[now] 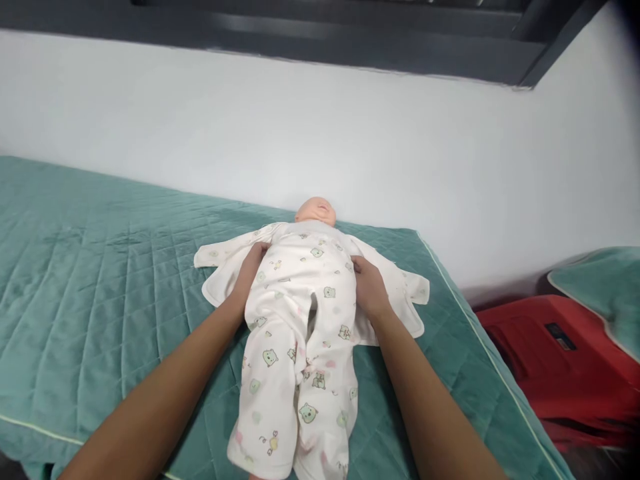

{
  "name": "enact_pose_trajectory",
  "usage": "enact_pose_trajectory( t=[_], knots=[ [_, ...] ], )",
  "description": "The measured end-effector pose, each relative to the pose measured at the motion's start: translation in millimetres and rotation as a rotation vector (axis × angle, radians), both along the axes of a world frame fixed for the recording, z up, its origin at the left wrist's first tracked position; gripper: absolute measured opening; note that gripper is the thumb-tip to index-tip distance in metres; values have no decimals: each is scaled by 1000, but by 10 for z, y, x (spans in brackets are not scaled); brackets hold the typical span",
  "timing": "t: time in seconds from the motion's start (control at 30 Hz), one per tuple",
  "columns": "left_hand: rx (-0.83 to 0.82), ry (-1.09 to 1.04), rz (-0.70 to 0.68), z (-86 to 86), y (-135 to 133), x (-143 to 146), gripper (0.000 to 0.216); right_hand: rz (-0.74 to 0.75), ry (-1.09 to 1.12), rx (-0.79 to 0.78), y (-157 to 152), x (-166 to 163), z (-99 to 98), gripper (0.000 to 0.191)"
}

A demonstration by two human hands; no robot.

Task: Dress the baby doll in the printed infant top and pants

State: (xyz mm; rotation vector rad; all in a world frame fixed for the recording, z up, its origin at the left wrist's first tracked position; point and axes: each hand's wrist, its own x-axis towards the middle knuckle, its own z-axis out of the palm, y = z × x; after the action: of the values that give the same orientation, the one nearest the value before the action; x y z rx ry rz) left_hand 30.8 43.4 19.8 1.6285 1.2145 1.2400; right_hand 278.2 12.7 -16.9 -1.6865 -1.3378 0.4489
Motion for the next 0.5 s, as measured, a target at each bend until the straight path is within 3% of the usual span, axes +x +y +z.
enact_pose_trajectory(
  t=[0.1,0.23,0.33,0.5],
  knots=[
    [15,30,-40,-62,25,2,26,-33,58,26,-7,10,1,27],
    [60,39,-9,-137,197,-2,18,-165,58,99,-43,29,78,19],
    [168,37,-19,-132,370,11,24,-202,90,181,-59,-13,199,19],
    [281,58,-344,-42,534,86,27,69,155,256,-3,-166,380,26]
  ],
)
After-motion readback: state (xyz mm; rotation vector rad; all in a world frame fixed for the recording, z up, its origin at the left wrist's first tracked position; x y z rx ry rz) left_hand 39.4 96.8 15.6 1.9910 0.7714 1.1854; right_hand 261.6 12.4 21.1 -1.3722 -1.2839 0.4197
